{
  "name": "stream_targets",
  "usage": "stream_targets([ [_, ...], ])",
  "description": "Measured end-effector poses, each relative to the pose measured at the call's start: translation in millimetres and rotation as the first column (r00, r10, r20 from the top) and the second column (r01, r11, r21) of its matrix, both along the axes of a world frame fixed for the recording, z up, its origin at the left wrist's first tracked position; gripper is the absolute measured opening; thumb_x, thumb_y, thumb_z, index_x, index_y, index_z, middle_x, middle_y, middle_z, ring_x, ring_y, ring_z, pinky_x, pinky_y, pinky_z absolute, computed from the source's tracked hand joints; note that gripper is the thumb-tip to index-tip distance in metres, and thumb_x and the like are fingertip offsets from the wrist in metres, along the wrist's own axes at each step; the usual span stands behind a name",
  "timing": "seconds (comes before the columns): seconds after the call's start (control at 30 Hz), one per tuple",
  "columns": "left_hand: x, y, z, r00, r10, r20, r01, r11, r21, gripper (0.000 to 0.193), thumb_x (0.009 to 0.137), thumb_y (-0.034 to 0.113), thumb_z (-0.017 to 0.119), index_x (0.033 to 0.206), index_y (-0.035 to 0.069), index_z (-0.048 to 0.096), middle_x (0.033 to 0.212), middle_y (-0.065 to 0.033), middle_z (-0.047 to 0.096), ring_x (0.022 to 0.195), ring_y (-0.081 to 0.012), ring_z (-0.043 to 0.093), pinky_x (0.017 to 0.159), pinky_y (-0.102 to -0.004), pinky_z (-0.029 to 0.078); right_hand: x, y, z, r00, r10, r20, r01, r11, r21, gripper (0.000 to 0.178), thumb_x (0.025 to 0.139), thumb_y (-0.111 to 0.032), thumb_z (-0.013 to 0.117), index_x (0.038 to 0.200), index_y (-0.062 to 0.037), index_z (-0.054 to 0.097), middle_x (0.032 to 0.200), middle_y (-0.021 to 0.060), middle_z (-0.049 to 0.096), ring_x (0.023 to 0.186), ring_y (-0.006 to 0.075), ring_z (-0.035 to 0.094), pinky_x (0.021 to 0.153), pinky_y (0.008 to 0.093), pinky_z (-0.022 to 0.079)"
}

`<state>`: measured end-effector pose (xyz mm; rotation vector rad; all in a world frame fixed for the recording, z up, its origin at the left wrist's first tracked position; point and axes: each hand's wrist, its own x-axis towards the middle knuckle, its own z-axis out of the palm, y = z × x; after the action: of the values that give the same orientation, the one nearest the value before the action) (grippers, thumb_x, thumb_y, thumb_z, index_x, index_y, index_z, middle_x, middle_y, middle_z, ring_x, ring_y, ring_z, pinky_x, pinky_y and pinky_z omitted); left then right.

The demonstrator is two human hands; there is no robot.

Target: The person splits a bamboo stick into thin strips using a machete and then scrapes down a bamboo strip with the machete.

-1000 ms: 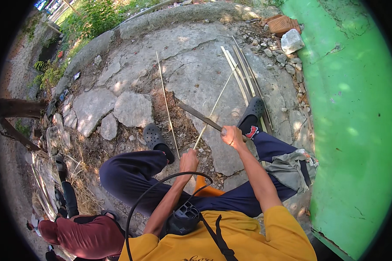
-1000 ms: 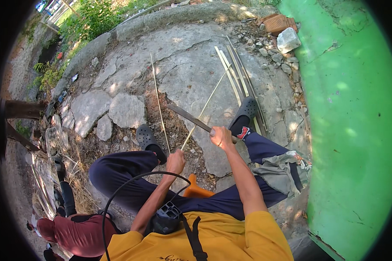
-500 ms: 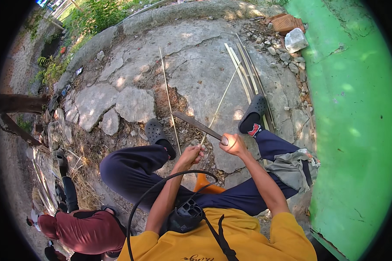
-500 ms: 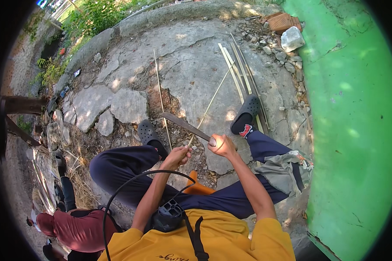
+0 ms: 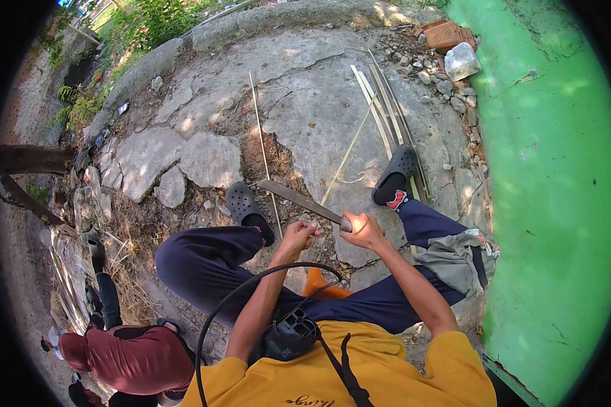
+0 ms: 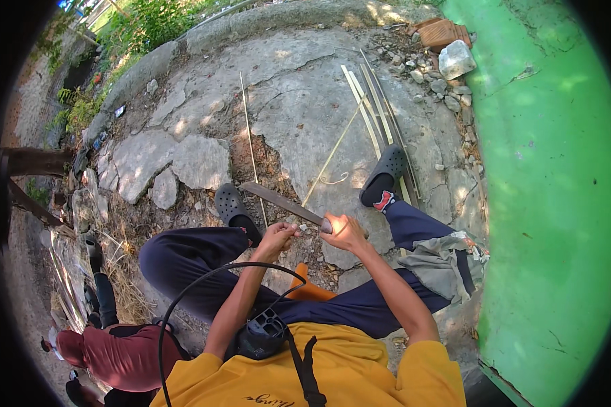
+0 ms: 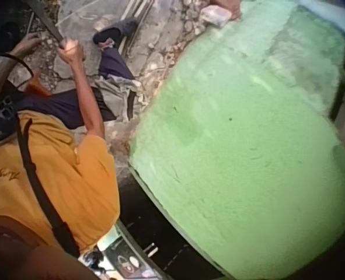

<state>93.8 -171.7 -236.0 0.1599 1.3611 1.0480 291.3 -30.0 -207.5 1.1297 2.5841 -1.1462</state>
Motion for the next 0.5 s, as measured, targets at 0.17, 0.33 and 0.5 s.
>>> stream_targets([
  [0.17,5.8,3.2,-4.0,0.999,-0.005,0.031,0.006,0.999,-0.04,0.023,0.104,0.025,0.057,0.093,0.005,0.055,0.074,-0.0043,0.062,0.045,-0.0063,0.038,0.04,-0.0255,0.027,0.2,1.4,3.4,0.999,-0.002,0.043,0.005,0.998,-0.067,0.04,0.077,-0.035,0.073,0.107,-0.0114,0.063,0.087,0.0258,0.07,0.086,0.047,0.067,0.075,0.0536,0.053],
  [0.33,5.2,0.9,-9.7,0.994,-0.033,0.103,0.042,0.995,-0.091,0.021,0.106,0.023,0.052,0.099,0.004,0.052,0.077,-0.0074,0.064,0.047,-0.007,0.041,0.042,-0.0248,0.029,1.4,0.5,0.1,0.996,0.003,0.085,0.004,0.997,-0.083,0.041,0.078,-0.036,0.074,0.108,-0.011,0.064,0.089,0.0254,0.07,0.089,0.0461,0.068,0.078,0.053,0.052],
  [0.5,9.2,0.2,-6.8,0.998,-0.042,-0.035,0.039,0.997,-0.072,0.02,0.107,0.022,0.05,0.105,0.002,0.049,0.087,-0.0136,0.071,0.05,-0.0089,0.045,0.044,-0.0259,0.036,1.6,-6.3,-2.1,0.998,-0.052,0.034,0.056,0.992,-0.112,0.043,0.076,-0.041,0.076,0.1,-0.0065,0.068,0.082,0.0224,0.071,0.08,0.0422,0.07,0.071,0.0484,0.054],
])
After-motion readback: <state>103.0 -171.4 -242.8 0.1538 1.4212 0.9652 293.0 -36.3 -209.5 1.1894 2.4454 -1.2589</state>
